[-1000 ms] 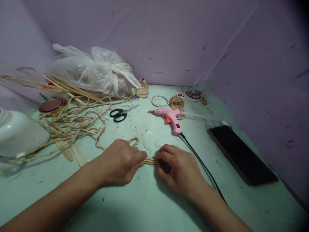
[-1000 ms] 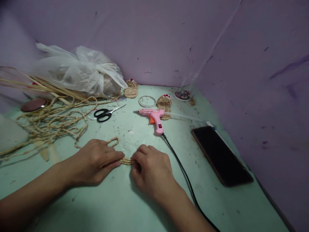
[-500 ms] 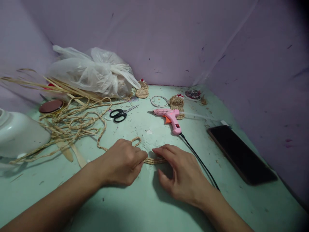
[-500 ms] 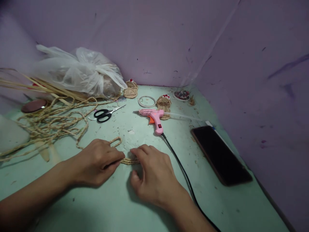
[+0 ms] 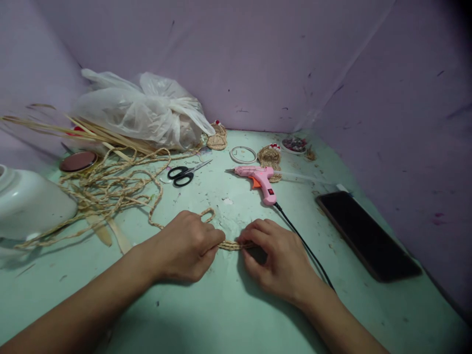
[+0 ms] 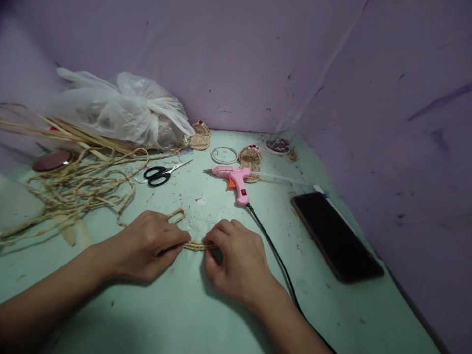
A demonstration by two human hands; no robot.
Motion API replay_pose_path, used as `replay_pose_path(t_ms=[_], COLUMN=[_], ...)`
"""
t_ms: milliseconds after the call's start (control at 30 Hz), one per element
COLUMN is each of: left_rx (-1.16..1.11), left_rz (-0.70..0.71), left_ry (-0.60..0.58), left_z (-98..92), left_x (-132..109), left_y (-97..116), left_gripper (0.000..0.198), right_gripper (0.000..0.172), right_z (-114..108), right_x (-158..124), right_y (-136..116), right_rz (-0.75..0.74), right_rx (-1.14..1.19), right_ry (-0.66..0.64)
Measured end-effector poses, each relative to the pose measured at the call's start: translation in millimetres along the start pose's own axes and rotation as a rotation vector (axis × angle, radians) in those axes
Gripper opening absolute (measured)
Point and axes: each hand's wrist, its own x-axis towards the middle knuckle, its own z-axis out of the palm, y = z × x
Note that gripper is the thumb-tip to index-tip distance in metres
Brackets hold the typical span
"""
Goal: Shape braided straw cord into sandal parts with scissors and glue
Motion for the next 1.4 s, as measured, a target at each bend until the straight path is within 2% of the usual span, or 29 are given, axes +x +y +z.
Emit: replay_pose_path(t_ms=[500,833,900,1000,1033,1200,1400], left_rx=[-0.003,-0.006,-0.009,-0.009,-0.010,-0.016,-0.016], left_rz=[0.011,0.001,0.004,0.009,0.012,0.040,0.058], left_ry=[0.020,-0.007,-0.008,-0.002,0.002,0.070,0.117], left_z=[0.5,-0.5,-0.4,-1.1,-1.3,-1.2,-1.6], left_x=[0.4,0.1,-0.4,-0.6,-0.6,0.2,0.9], left_y=[-0.6,0.4,0.8,1.3,1.3,0.9,0.7], left_gripper=[0.014,0.015,0.016,0.016,0.016,0.017,0.019], right_gripper=[0.015,0.015,0.022,0.040,0.041,0.019,0.021], right_z=[-2.5,-3.5,-7.6,-16.6,-19.4,-24.0,-18.7], right_x=[5.0,4.8,2.6,-2.4,-3.8,-4.8,-2.0], right_y=[0.1,-0.4,3.3,9.5,11.1,14.5,14.8], right_rz=[-0.010,0.036,0.047,0.061,0.071,0.107,0.078], right_rx=[0.000,0.052,0.110,0.189,0.189,0.092,0.004], right_ry=[-0.074,-0.070,-0.074,-0.049,-0.038,-0.053,-0.124])
